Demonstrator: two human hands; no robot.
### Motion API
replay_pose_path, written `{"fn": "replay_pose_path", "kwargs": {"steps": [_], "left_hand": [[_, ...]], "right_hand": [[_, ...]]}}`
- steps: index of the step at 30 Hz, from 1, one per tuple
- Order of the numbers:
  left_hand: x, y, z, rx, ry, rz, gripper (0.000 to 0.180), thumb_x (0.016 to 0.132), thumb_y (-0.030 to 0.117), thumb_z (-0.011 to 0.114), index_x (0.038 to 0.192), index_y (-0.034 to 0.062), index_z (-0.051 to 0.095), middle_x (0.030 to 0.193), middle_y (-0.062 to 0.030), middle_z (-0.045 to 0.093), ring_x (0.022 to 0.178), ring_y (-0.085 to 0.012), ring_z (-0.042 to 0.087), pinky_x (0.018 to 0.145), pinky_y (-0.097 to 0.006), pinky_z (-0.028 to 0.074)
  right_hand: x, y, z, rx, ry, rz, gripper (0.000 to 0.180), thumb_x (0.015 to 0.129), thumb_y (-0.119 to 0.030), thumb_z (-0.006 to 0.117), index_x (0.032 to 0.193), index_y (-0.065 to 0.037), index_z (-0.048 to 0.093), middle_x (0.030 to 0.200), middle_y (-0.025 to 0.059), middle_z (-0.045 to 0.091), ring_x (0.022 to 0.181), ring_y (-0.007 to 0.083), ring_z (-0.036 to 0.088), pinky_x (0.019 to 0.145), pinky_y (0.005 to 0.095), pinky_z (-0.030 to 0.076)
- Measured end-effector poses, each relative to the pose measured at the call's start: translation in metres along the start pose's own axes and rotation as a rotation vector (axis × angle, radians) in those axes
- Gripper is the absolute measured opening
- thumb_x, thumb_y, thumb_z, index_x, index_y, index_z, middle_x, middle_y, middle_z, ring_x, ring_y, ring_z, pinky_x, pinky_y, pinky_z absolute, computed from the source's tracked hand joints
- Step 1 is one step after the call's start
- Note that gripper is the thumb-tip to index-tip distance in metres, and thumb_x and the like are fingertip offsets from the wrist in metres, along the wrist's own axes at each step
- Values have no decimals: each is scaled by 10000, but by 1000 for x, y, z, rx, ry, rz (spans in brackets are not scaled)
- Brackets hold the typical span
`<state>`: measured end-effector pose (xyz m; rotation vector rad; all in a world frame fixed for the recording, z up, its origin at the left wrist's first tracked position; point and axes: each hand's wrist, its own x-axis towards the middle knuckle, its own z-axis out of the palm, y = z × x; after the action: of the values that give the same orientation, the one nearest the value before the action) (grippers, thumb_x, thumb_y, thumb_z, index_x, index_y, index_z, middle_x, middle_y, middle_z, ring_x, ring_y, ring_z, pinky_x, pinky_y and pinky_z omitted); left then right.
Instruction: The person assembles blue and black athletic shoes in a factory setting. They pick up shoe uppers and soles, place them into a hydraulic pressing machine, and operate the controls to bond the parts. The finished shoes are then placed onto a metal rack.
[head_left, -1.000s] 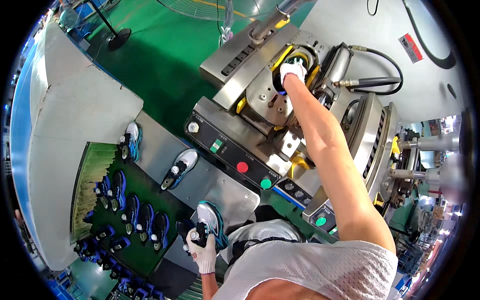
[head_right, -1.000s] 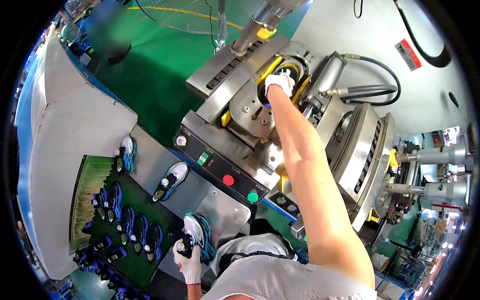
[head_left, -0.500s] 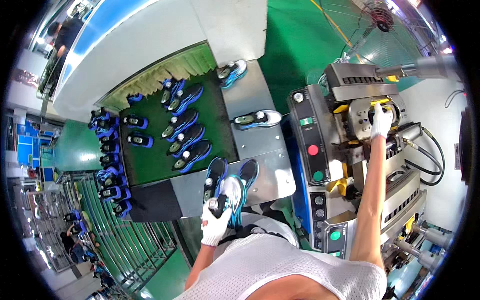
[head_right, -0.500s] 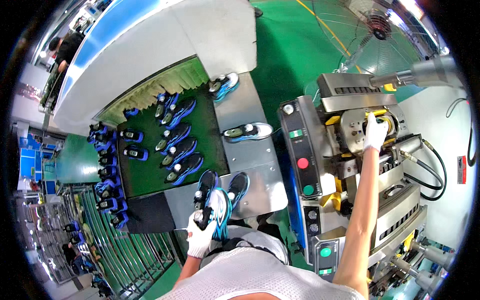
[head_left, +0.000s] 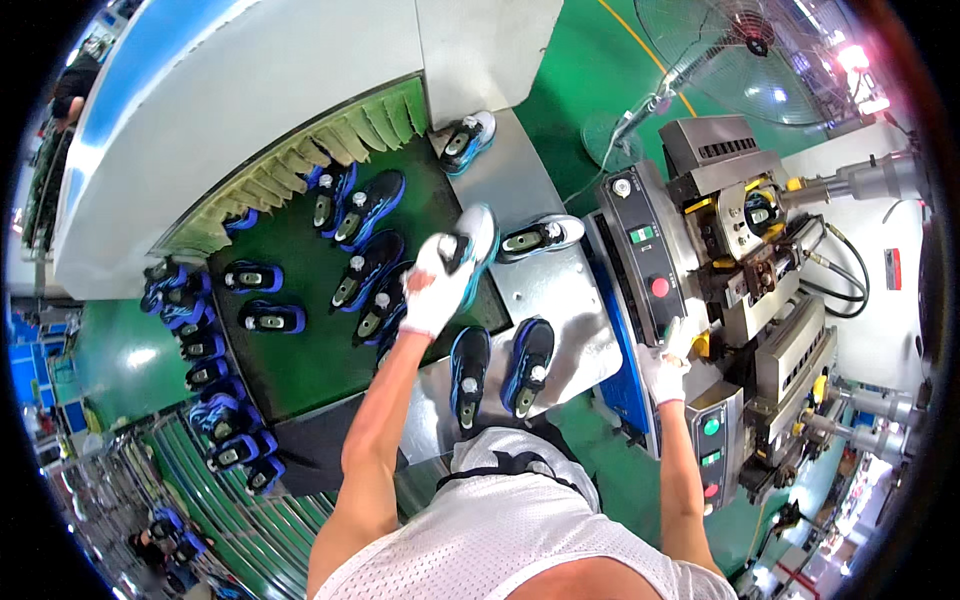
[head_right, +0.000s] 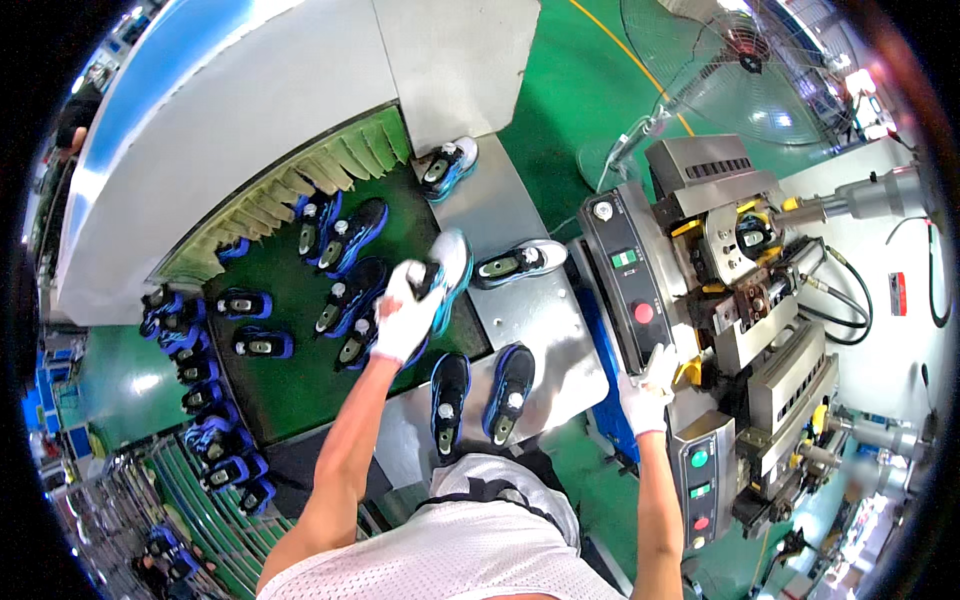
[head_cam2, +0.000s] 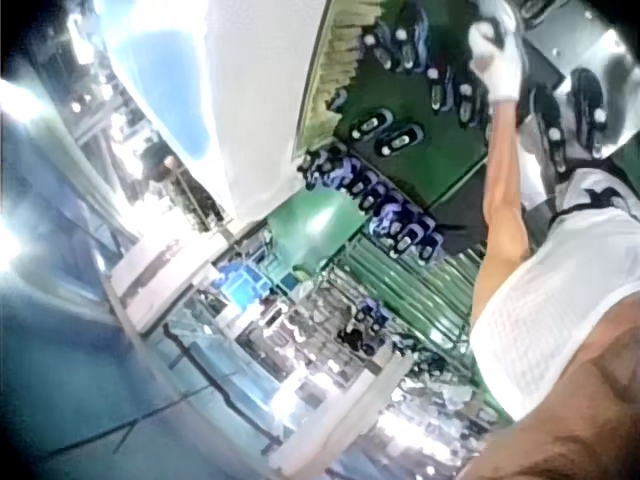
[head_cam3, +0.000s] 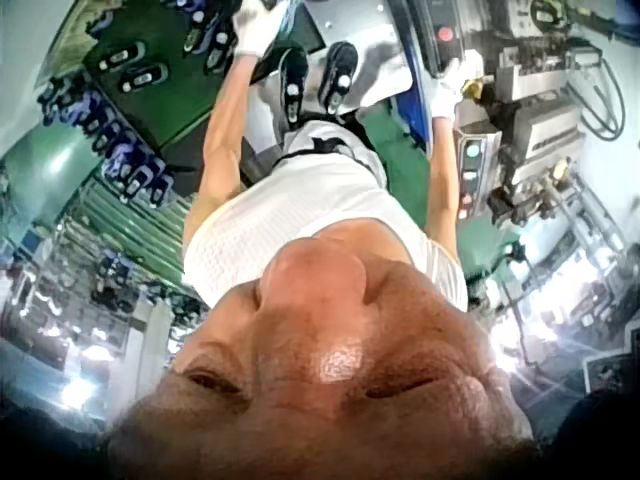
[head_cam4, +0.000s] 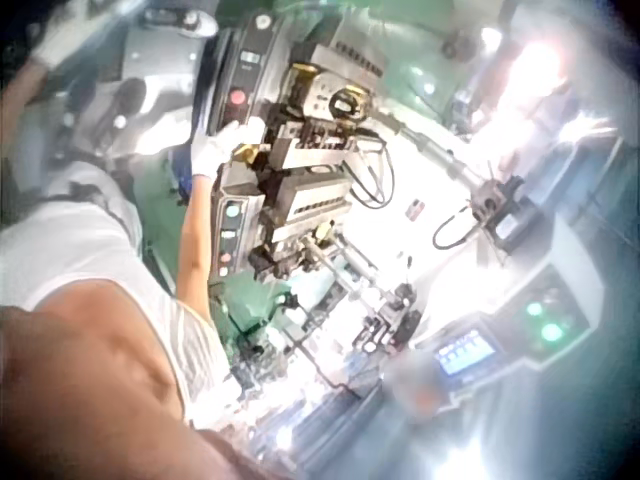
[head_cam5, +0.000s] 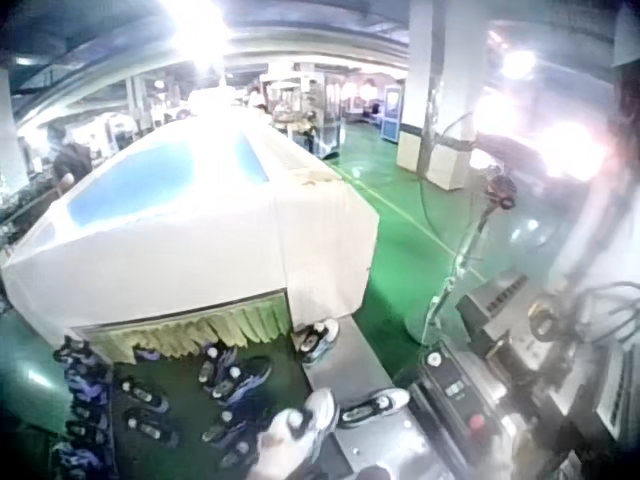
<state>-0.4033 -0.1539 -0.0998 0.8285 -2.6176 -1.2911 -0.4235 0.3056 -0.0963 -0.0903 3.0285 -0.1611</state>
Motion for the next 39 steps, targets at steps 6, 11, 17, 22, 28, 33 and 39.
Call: {"fn": "replay_pose_path", "kwargs": {"steps": [6, 11, 17, 22, 28, 33, 39], "left_hand": [[152, -15, 107, 243, -79, 201, 648, 873, 443, 701, 1387, 124, 469, 1302, -180, 641, 1159, -363, 640, 1000, -561, 439], [174, -32, 158, 207, -226, 174, 780, 917, 457, 643, 1538, 97, 337, 1441, -229, 538, 1344, -424, 503, 1105, -581, 361], [72, -50, 34, 16, -138, 341, 484, 943, 303, 699, 1321, 18, 596, 1312, -210, 641, 1229, -362, 611, 1040, -407, 485], [-68, -130, -34, 239, -36, 277, 424, 904, 277, 727, 1243, 42, 627, 1229, -167, 665, 1130, -351, 635, 984, -486, 481], [-97, -162, -9, 291, -82, 177, 481, 737, 183, 846, 1116, 41, 586, 1000, -160, 629, 930, -373, 635, 802, -492, 519], [-71, -83, -51, 426, -177, 153, 544, 769, 277, 853, 1188, 36, 603, 1015, -146, 692, 971, -338, 680, 854, -443, 531], [-143, 72, -58, -696, -424, 110, 463, 936, 239, 666, 1341, 38, 566, 1182, -118, 662, 1065, -235, 636, 947, -380, 523]], "right_hand": [[-106, -48, -10, 117, -51, 57, 848, 874, -235, 752, 1573, -33, 315, 1626, 221, 307, 1485, 386, 340, 1175, 448, 320], [-148, -37, 19, 138, -198, 72, 850, 869, -241, 766, 1582, -83, 331, 1633, 198, 312, 1506, 364, 314, 1174, 442, 315], [-164, -40, 16, 295, -254, 269, 805, 888, -211, 756, 1568, -84, 342, 1574, 157, 438, 1402, 291, 492, 1111, 350, 411], [-178, -45, -5, 371, -270, 340, 741, 879, -182, 758, 1518, -30, 415, 1549, 164, 468, 1411, 287, 482, 1153, 375, 383], [-188, -35, 13, 481, -328, 266, 719, 875, -242, 747, 1477, 16, 452, 1533, 201, 458, 1411, 314, 464, 1164, 376, 357], [-177, -52, 0, 625, -295, 229, 676, 891, -321, 724, 1446, -3, 506, 1529, 203, 468, 1399, 343, 475, 1152, 381, 376], [-145, -80, -78, 1279, -316, 45, 542, 915, -269, 657, 1374, 11, 589, 1373, 194, 624, 1251, 289, 610, 1069, 384, 467]]}}
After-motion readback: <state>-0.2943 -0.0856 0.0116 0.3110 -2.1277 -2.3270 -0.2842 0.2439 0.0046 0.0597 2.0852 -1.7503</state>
